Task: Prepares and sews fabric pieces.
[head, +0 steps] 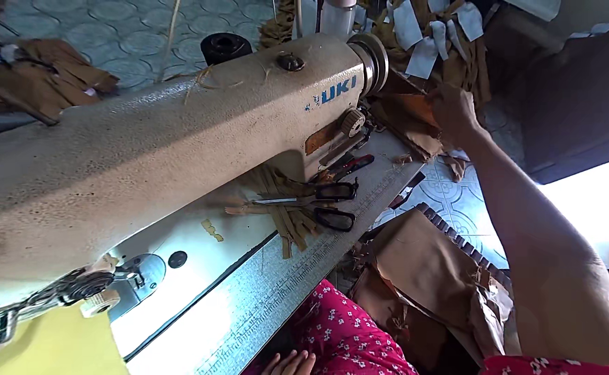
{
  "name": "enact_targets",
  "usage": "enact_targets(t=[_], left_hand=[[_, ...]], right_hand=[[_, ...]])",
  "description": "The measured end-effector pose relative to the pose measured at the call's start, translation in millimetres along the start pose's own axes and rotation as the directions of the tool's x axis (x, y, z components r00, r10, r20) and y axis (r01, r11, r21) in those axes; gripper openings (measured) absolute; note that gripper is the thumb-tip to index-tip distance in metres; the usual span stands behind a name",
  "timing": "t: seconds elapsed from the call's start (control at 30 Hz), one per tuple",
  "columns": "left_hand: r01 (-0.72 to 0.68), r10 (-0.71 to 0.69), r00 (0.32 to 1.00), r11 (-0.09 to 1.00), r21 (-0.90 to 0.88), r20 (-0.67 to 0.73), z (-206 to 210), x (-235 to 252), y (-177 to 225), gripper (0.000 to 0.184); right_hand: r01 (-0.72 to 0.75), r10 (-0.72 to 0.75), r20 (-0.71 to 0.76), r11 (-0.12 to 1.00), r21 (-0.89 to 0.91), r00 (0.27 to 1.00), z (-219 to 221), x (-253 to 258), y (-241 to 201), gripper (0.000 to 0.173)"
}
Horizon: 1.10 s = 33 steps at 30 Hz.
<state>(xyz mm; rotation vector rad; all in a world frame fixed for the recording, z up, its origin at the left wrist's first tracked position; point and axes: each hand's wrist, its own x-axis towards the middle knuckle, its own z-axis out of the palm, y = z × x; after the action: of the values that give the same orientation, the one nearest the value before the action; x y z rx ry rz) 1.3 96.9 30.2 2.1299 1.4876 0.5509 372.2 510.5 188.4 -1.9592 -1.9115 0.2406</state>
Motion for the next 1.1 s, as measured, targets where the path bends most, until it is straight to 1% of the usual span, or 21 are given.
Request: enact_targets(t=[0.07,0.17,0.23,0.3,0.33,0.37,0.4,0.47,0.5,0.53,0.57,0.6,0.63,0.73,0.8,0.87,0.9,0.97,1.0,1.03,1.1], left_hand=[[-0.045,0.043,0.998,0.997,-0.061,-0.039,-7,9,3,0.025],[-0.108,0.091,0.992,0.97,-0.22,-0.086,-24,27,9,0.023],[-0.161,0.123,0.98,0.953,-0.258,-0.158,-37,42,17,0.023],[-0.23,0.155,0.942,0.944,-0.237,-0.297,-48,60,28,0.026],[-0.262,0.165,0.913,0.938,-0.228,-0.372,-53,71,34,0.031],[-0.298,0.174,0.886,0.924,-0.241,-0.431,-59,83,41,0.04],[-0.329,0.178,0.874,0.901,-0.281,-0.452,-67,92,46,0.052],[-0.335,0.168,0.9,0.858,-0.39,-0.403,-80,98,52,0.077],[-0.321,0.157,0.916,0.84,-0.437,-0.37,-85,96,51,0.079],[-0.308,0.146,0.929,0.815,-0.49,-0.341,-88,89,47,0.071],[-0.293,0.132,0.942,0.775,-0.56,-0.31,-92,77,41,0.054],[-0.263,0.102,0.954,0.738,-0.622,-0.282,-97,63,33,0.036],[-0.218,0.056,0.966,0.706,-0.674,-0.254,-104,47,24,0.024],[-0.064,-0.17,0.96,0.642,-0.764,-0.223,-131,-5,-2,0.016],[0.031,-0.332,0.911,0.646,-0.763,-0.244,-152,-33,-19,0.011],[0.129,-0.477,0.824,0.683,-0.719,-0.305,-173,-47,-34,0.008],[0.204,-0.56,0.76,0.686,-0.698,-0.329,-183,-48,-39,0.009],[0.322,-0.689,0.623,0.658,-0.681,-0.37,-198,-40,-53,0.012],[0.359,-0.701,0.596,0.669,-0.651,-0.392,-203,-34,-68,0.014],[0.398,-0.684,0.6,0.705,-0.587,-0.414,-206,-28,-81,0.013],[0.484,-0.602,0.675,0.798,-0.36,-0.427,-215,-15,-100,0.011]], right_hand=[[0.013,-0.013,0.001,0.998,0.066,1.0,-17,-7,-9,0.033],[0.104,-0.107,0.017,0.986,0.129,0.994,-33,-20,-13,0.027],[0.151,-0.158,0.091,0.985,0.08,0.983,-45,-40,-29,0.023],[0.264,-0.242,0.249,0.963,-0.057,0.938,-57,-75,-60,0.019],[0.355,-0.303,0.354,0.931,-0.09,0.885,-60,-99,-81,0.016],[0.475,-0.398,0.453,0.878,-0.066,0.798,-59,-127,-100,0.014],[0.614,-0.536,0.508,0.789,0.018,0.674,-51,-155,-114,0.012],[0.777,-0.778,0.49,0.566,0.276,0.392,-28,-208,-139,0.018],[0.807,-0.858,0.421,0.459,0.371,0.294,-19,-226,-150,0.023],[0.816,-0.904,0.352,0.387,0.431,0.243,-12,-238,-161,0.025],[0.8,-0.925,0.296,0.36,0.48,0.238,-7,-243,-170,0.026],[0.771,-0.926,0.265,0.371,0.517,0.268,-2,-243,-177,0.026],[0.735,-0.917,0.246,0.399,0.548,0.315,5,-241,-184,0.025],[0.592,-0.87,0.17,0.447,0.67,0.464,48,-240,-202,0.023],[0.432,-0.807,0.163,0.46,0.776,0.567,81,-255,-215,0.019],[0.211,-0.747,0.237,0.451,0.867,0.621,113,-280,-228,0.015],[0.089,-0.721,0.296,0.443,0.892,0.626,126,-296,-234,0.016],[-0.128,-0.678,0.414,0.431,0.893,0.607,146,-328,-249,0.028],[-0.21,-0.663,0.462,0.427,0.88,0.589,152,-341,-256,0.036],[-0.273,-0.65,0.504,0.429,0.861,0.569,156,-352,-263,0.042],[-0.358,-0.633,0.561,0.432,0.828,0.533,159,-366,-276,0.052]])
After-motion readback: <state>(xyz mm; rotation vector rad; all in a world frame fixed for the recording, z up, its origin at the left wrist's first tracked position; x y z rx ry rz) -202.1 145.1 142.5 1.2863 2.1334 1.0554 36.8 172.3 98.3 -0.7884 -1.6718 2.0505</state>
